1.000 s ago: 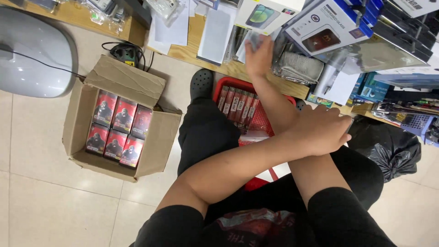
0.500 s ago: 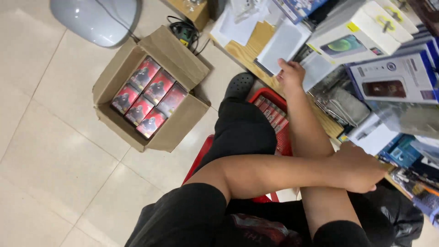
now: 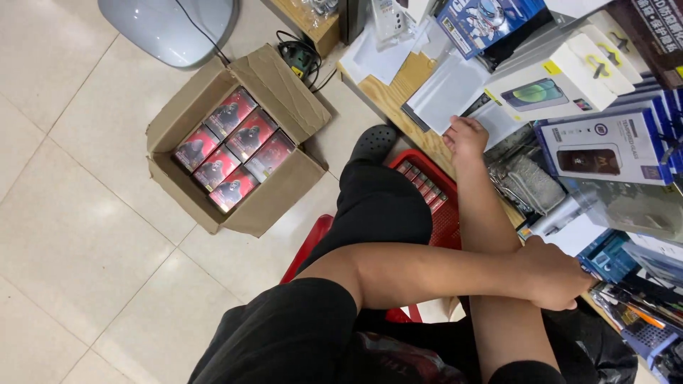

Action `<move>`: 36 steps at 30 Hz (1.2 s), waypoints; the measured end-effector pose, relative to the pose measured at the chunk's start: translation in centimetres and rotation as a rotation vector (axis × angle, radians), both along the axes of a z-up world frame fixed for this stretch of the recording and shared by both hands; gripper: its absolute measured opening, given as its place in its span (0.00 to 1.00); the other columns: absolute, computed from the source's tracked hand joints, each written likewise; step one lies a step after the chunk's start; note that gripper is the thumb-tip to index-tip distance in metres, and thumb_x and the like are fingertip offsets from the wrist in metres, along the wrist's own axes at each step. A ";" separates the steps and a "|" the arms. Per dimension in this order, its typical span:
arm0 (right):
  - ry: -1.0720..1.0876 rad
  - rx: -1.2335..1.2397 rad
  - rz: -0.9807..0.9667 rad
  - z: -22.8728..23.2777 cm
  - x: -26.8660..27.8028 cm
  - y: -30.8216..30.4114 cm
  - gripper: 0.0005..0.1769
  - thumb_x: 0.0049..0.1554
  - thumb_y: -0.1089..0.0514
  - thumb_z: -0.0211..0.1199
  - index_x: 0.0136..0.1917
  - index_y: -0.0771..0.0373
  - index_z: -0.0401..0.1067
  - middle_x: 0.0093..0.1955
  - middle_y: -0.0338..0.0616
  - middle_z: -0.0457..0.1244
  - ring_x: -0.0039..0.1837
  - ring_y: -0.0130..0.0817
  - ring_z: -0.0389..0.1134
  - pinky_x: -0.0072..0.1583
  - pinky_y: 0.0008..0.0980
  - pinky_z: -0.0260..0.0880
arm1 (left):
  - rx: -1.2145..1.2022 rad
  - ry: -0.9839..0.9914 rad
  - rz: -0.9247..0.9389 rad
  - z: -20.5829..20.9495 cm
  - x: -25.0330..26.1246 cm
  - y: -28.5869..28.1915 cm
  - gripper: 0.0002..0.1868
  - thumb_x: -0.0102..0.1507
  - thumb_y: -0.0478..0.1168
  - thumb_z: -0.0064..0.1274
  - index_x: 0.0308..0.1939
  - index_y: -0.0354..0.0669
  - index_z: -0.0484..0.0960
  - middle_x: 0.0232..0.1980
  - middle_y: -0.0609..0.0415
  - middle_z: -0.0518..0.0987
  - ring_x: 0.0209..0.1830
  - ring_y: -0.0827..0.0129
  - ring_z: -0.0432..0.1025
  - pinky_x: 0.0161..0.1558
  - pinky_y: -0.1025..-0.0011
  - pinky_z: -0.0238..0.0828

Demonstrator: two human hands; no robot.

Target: The person wipes a smartphone screen with a cloth, removes a device from a white sleeve, and touches the screen surface with their hands.

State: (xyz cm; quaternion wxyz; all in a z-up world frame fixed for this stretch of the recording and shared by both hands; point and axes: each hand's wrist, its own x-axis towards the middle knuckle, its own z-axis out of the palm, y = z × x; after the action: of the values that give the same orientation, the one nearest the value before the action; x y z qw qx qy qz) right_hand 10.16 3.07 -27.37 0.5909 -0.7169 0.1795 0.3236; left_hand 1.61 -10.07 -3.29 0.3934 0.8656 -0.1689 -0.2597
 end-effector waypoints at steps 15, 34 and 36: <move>-0.234 -0.312 0.359 13.8 -7.0 -10.6 0.26 0.45 0.64 0.63 0.60 0.58 0.79 0.52 0.42 0.73 0.54 0.30 0.72 0.56 0.30 0.72 | -0.038 -0.320 0.426 0.3 1.6 4.7 0.21 0.68 0.53 0.48 0.58 0.46 0.80 0.49 0.49 0.85 0.47 0.58 0.82 0.53 0.50 0.80; -0.414 0.185 0.201 28.3 -8.8 -17.4 0.13 0.61 0.53 0.62 0.53 0.65 0.74 0.42 0.47 0.70 0.41 0.30 0.69 0.45 0.27 0.72 | -1.364 0.188 0.746 5.5 -0.3 13.7 0.32 0.63 0.64 0.48 0.56 0.40 0.78 0.49 0.40 0.84 0.44 0.54 0.81 0.43 0.63 0.77; -0.279 0.149 0.281 29.0 -8.6 -17.5 0.21 0.62 0.47 0.59 0.53 0.69 0.74 0.38 0.54 0.71 0.36 0.35 0.71 0.41 0.29 0.74 | -1.424 0.241 0.673 6.1 -0.4 13.6 0.37 0.65 0.64 0.44 0.64 0.37 0.74 0.54 0.29 0.84 0.45 0.47 0.82 0.43 0.58 0.80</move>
State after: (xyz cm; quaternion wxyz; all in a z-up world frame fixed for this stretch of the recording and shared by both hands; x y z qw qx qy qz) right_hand 1.53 -14.44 1.62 0.6103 -0.7272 -0.0303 0.3127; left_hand 1.17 3.55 2.83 0.9250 0.3764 0.0201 -0.0485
